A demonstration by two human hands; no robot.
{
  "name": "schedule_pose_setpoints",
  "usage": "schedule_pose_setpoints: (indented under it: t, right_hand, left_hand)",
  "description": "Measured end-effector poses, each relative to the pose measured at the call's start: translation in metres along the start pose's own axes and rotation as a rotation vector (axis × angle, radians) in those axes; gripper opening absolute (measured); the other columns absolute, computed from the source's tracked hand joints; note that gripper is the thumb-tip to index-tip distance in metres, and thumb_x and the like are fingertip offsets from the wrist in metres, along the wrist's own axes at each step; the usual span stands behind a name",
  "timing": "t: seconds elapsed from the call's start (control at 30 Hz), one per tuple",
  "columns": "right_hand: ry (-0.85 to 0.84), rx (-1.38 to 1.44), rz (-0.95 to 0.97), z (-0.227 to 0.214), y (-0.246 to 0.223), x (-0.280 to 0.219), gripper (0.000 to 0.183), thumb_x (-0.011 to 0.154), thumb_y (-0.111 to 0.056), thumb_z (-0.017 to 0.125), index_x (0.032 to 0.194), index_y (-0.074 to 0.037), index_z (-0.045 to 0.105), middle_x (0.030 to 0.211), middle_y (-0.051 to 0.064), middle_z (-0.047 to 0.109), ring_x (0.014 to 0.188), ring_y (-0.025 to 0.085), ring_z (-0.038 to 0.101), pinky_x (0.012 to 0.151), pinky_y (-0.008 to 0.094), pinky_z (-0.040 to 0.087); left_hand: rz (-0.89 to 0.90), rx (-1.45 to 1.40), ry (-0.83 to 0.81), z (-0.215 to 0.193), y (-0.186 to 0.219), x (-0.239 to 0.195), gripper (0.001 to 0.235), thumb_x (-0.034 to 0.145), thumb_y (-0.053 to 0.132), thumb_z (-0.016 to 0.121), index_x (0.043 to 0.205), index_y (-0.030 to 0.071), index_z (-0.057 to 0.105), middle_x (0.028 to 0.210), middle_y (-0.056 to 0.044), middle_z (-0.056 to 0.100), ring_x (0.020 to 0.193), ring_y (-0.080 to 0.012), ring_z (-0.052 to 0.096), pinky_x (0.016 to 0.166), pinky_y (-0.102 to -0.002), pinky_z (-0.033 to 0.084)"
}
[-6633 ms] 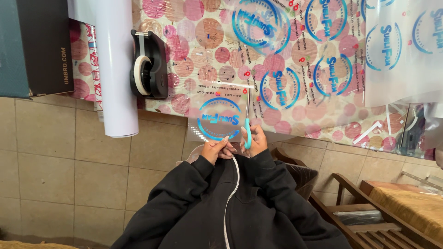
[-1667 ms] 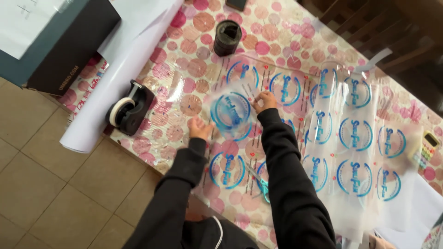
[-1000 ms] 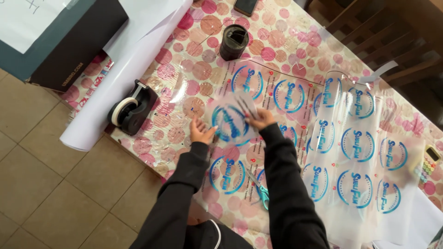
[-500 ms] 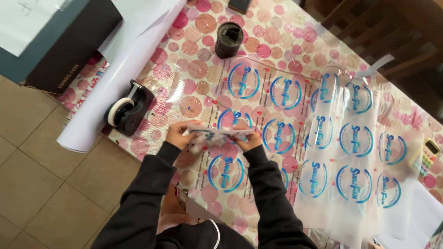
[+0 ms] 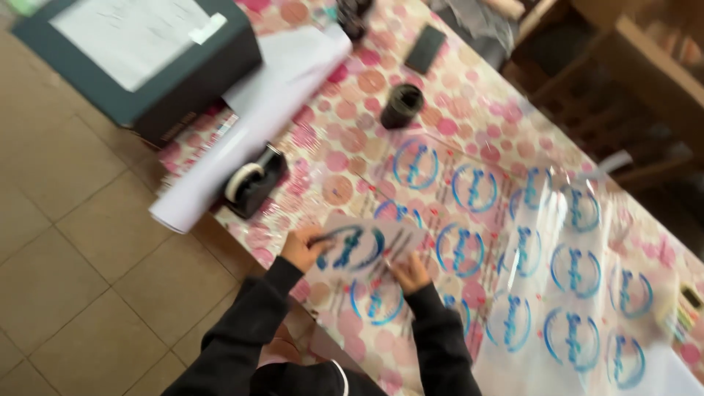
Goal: Cutting out circular logos from a large plastic sheet using scissors
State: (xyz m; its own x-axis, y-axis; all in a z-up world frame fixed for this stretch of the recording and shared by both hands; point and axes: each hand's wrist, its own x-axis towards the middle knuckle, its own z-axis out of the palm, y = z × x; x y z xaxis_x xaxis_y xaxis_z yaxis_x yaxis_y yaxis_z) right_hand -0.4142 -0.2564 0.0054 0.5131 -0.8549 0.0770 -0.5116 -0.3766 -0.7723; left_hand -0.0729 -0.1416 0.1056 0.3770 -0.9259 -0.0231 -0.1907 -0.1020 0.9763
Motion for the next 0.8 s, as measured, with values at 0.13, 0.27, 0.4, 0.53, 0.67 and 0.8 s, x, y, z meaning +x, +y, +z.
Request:
schedule_pose_setpoints:
  t: [0.13,0.27,0.4,0.53,0.67,0.8]
  right_hand:
    - [-0.080,0.363,0.100,-0.002,-0.055,-0.013,0.019,0.088,-0.019,0.077,0.085,-0.014,0.059,0.059,0.001,0.067,0.048,0.012,0.058,0.043,0.025,0.045]
    - [0.051,0.521,0.230,0.012,-0.065,-0.012,0.014,0.090,-0.014,0.070,0.101,-0.008,0.064,0.073,0.009,0.072,0.043,0.009,0.049,0.036,0.026,0.040]
    - [0.245,0.508,0.238,0.052,-0.118,0.004,0.015,0.082,-0.018,0.071,0.092,-0.010,0.062,0.053,-0.001,0.050,0.037,0.011,0.044,0.033,0.026,0.032]
    - [0.497,0.672,0.463,0.131,-0.177,0.025,0.022,0.086,-0.006,0.069,0.108,-0.004,0.063,0.057,0.008,0.056,0.038,0.011,0.043,0.033,0.026,0.030]
    - [0.409,-0.553,-0.400,0.197,-0.141,0.025,0.031,0.085,-0.009,0.071,0.115,-0.005,0.071,0.089,0.013,0.073,0.081,0.039,0.060,0.075,0.037,0.055]
    - [0.699,0.869,0.617,0.234,-0.197,0.030,0.023,0.088,-0.008,0.073,0.095,-0.012,0.052,0.073,0.011,0.066,0.037,0.012,0.046,0.026,0.027,0.032]
  left_hand:
    - [0.014,-0.068,-0.120,-0.073,0.046,-0.012,0.023,0.086,0.006,0.075,0.109,0.010,0.075,0.093,-0.005,0.079,0.079,-0.0127,0.075,0.069,-0.027,0.061]
    - [-0.278,-0.088,0.446,-0.212,0.047,0.039,0.036,0.087,0.035,0.079,0.115,0.013,0.076,0.107,0.002,0.076,0.084,-0.0073,0.063,0.075,-0.024,0.051]
    - [0.151,0.126,0.892,-0.382,-0.024,0.135,0.025,0.088,0.011,0.082,0.111,0.009,0.072,0.099,-0.005,0.074,0.087,-0.0131,0.069,0.079,-0.025,0.057]
    - [-0.439,-0.062,0.782,-0.484,-0.076,0.213,0.077,0.075,0.051,0.087,0.130,0.010,0.053,0.130,-0.009,0.059,0.116,-0.0215,0.058,0.094,-0.037,0.049]
    - [-0.327,-0.243,0.850,-0.512,-0.083,0.246,0.068,0.060,0.021,0.100,0.111,0.003,0.058,0.111,-0.013,0.071,0.097,-0.0191,0.071,0.084,-0.034,0.062]
    - [-0.183,-0.304,0.765,-0.506,-0.051,0.225,0.072,0.066,0.010,0.096,0.122,0.004,0.051,0.125,-0.018,0.067,0.112,-0.0223,0.068,0.092,-0.039,0.061]
